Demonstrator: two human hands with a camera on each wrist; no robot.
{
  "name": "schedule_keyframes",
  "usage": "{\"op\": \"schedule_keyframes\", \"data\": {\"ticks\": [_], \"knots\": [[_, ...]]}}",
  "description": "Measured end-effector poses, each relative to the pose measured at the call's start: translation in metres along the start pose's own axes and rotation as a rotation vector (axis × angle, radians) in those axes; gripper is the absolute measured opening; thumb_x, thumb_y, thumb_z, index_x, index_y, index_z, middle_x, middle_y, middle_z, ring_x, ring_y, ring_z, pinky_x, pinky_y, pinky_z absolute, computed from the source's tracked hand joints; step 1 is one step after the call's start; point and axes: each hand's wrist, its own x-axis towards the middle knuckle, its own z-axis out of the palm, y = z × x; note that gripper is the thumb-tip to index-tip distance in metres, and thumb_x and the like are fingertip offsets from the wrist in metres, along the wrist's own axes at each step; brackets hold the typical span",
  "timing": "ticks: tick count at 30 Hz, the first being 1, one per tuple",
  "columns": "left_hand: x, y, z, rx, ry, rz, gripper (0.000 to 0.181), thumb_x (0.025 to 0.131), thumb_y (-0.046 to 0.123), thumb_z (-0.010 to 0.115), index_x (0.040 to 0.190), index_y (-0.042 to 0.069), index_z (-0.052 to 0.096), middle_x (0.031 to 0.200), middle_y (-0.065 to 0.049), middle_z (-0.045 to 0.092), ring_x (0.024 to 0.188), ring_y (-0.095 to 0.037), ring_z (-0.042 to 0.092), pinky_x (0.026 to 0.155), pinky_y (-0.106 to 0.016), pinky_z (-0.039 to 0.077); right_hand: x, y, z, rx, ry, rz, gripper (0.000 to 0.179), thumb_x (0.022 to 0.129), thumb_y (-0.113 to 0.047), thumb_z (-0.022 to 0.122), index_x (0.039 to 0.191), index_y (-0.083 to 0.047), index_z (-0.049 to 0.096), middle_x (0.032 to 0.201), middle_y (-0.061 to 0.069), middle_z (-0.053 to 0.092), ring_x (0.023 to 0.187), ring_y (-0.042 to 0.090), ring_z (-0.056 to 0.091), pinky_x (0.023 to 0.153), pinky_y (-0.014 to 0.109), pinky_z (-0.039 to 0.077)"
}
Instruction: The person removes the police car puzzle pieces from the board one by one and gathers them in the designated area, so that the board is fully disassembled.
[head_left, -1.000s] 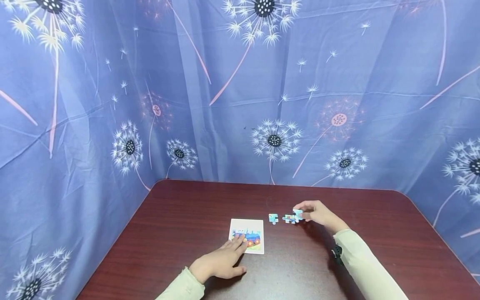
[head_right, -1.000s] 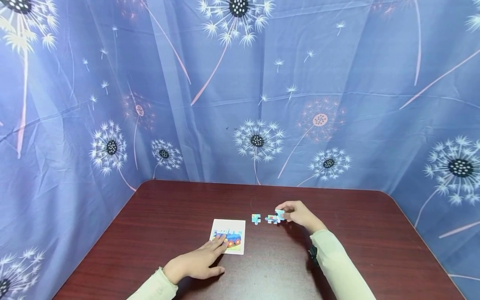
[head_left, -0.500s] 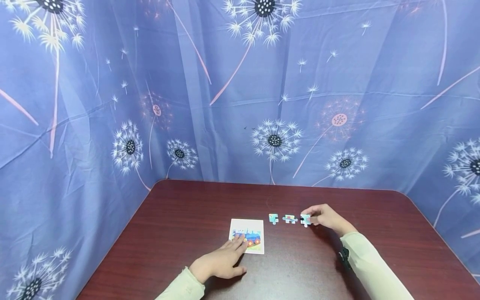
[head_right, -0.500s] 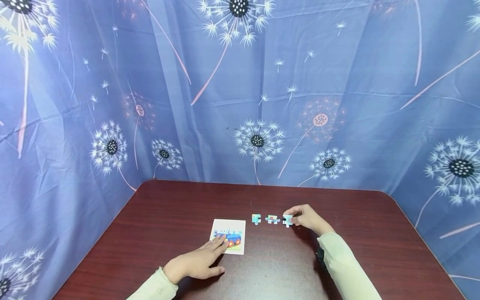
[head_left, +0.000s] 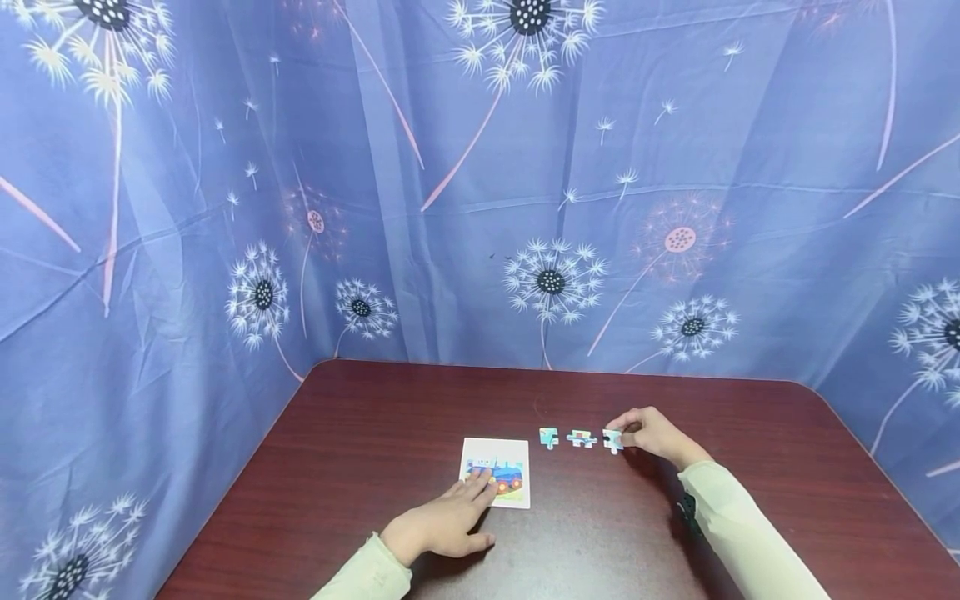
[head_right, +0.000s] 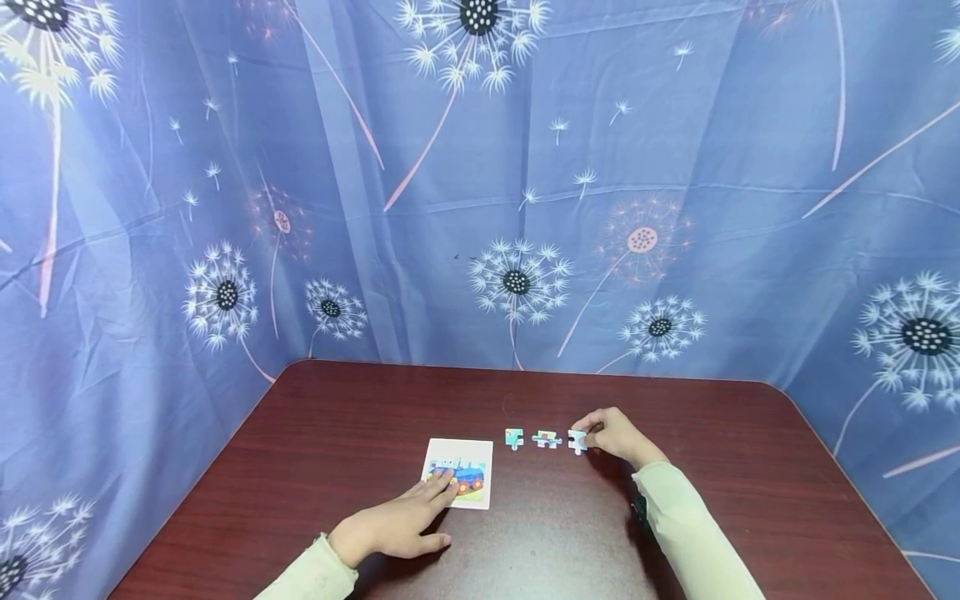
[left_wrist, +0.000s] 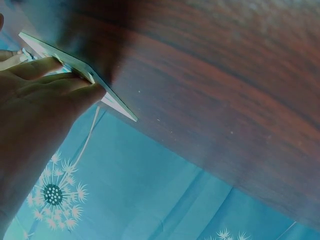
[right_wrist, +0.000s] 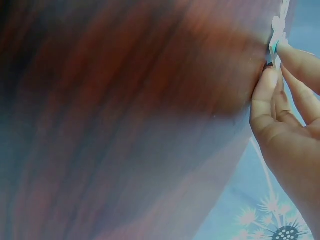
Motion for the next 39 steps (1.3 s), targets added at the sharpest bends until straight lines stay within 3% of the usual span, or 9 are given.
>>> {"op": "schedule_keyframes", "data": {"ticks": [18,25,34,39], "knots": [[0.001,-0.002,0.001,0.007,0.02,0.016,0.07,0.096,0.04,0.053,0.149,0.0,0.031,0.157,-0.02,0.02,0.145,-0.031,0.018,0.115,-0.045,0.023,-0.003,-0.005,-0.001,-0.047,0.016,0.043,0.022,0.08,0.008,0.064,0.101,0.007,0.07,0.092,0.012,0.065,0.07,0.017,0.054,0.059,0.029,0.047],[0.001,-0.002,0.0,-0.052,0.033,0.007,0.065,0.098,0.039,0.049,0.149,0.001,0.032,0.157,-0.02,0.02,0.145,-0.032,0.019,0.115,-0.048,0.023,-0.002,-0.004,-0.002,-0.066,0.032,0.013,0.021,0.081,0.007,0.065,0.102,0.008,0.069,0.095,0.016,0.066,0.073,0.019,0.057,0.06,0.03,0.049],[-0.001,0.0,-0.001,-0.047,0.051,0.006,0.065,0.098,0.039,0.05,0.149,0.002,0.032,0.157,-0.02,0.019,0.144,-0.032,0.022,0.114,-0.048,0.025,0.004,-0.017,0.0,-0.074,0.078,-0.058,0.018,0.085,0.002,0.066,0.102,0.008,0.07,0.096,0.018,0.066,0.079,0.019,0.061,0.064,0.026,0.051],[-0.001,0.002,-0.002,-0.019,0.056,-0.002,0.065,0.099,0.039,0.049,0.149,0.003,0.032,0.157,-0.02,0.02,0.144,-0.031,0.022,0.114,-0.047,0.024,0.012,-0.03,0.009,-0.06,0.057,-0.101,0.018,0.087,0.0,0.066,0.103,0.007,0.07,0.098,0.018,0.067,0.081,0.016,0.061,0.066,0.025,0.051]]}}
